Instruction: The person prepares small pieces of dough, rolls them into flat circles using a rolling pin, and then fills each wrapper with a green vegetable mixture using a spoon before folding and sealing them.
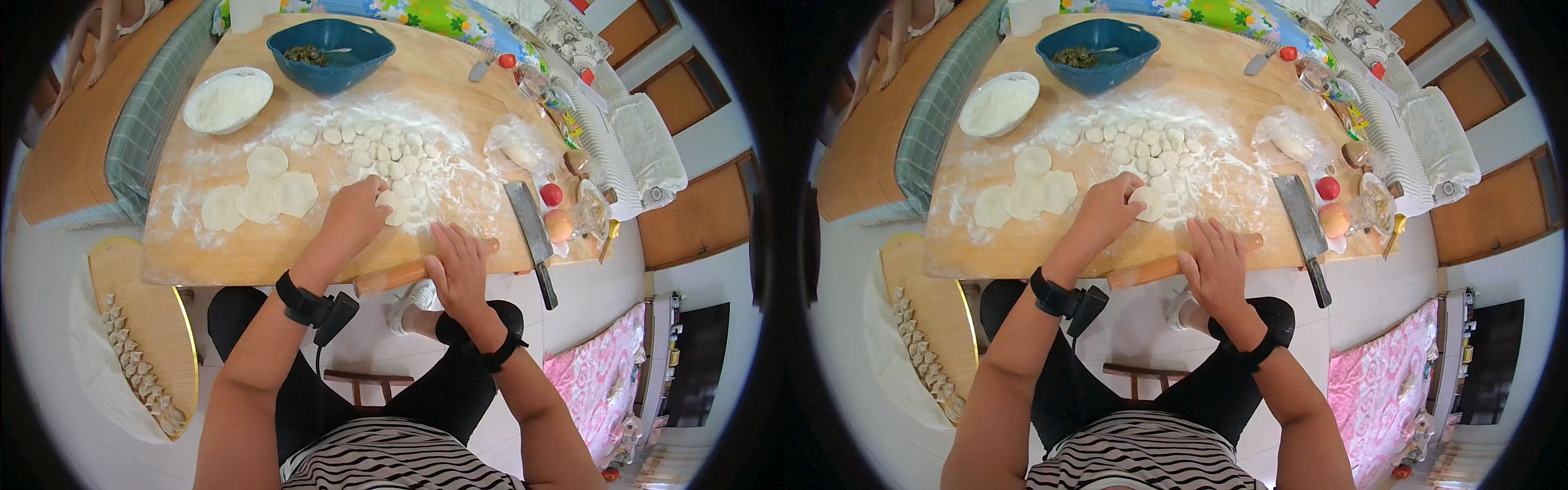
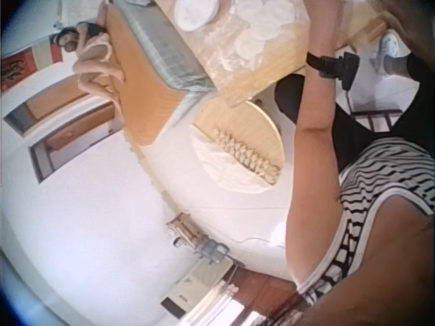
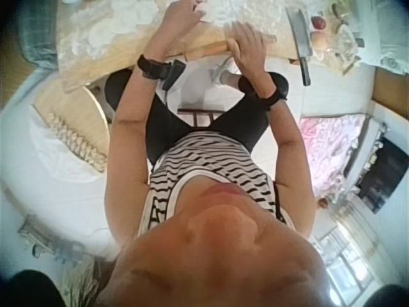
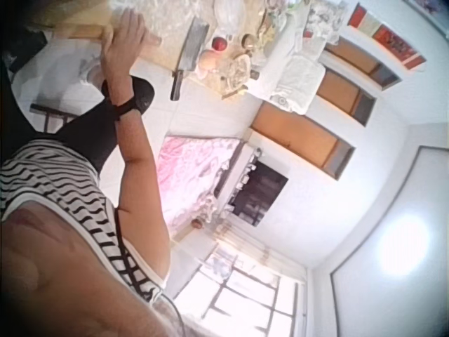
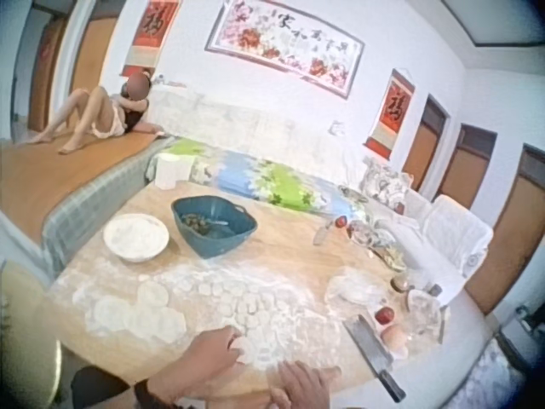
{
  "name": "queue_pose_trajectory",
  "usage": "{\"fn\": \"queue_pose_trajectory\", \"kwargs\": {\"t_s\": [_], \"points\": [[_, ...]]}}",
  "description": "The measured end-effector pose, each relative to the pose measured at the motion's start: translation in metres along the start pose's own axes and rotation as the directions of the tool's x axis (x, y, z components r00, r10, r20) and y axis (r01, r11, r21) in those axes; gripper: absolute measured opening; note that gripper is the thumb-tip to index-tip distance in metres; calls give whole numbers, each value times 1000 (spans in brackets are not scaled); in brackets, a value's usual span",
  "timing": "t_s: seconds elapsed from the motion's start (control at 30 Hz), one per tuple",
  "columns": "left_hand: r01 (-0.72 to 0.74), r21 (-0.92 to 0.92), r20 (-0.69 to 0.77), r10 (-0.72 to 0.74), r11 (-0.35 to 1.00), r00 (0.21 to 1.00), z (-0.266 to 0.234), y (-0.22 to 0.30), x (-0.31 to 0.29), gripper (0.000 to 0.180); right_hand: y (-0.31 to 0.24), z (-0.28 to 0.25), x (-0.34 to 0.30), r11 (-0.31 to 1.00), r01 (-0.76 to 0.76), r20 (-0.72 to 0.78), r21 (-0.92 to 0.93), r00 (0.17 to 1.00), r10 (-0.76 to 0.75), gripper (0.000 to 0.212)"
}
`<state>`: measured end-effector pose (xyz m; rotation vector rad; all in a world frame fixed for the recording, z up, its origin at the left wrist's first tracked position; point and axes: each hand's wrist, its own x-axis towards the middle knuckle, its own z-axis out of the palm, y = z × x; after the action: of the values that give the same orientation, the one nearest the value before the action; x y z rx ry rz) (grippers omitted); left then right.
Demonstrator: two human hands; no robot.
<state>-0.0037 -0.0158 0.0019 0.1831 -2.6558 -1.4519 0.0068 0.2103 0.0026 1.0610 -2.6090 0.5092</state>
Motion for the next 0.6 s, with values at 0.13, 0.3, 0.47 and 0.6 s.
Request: {"fn": "queue_pose_trajectory", "kwargs": {"t_s": [0.13, 0.3, 0.47, 0.6], "points": [[-256, 332, 95, 238, 908, 967, -6, 17, -10, 43, 9, 1, 3, 1000, 4, -20, 16, 1000, -3, 43], [-495, 442, 321, 383, 748, 866, 10, -3, -22, 56, 41, -5, -4, 998, -63, -28, -6, 998, 63, 40], [-372, 546, 220, 300, 750, 928, -5, -14, -33, 59, 63, -12, -8, 997, -72, -81, -7, 994, 71, 38], [-349, 592, 165, 314, 727, 935, -3, -18, -40, 56, 61, -9, -7, 997, -71, -125, -29, 990, 67, 36]]}}
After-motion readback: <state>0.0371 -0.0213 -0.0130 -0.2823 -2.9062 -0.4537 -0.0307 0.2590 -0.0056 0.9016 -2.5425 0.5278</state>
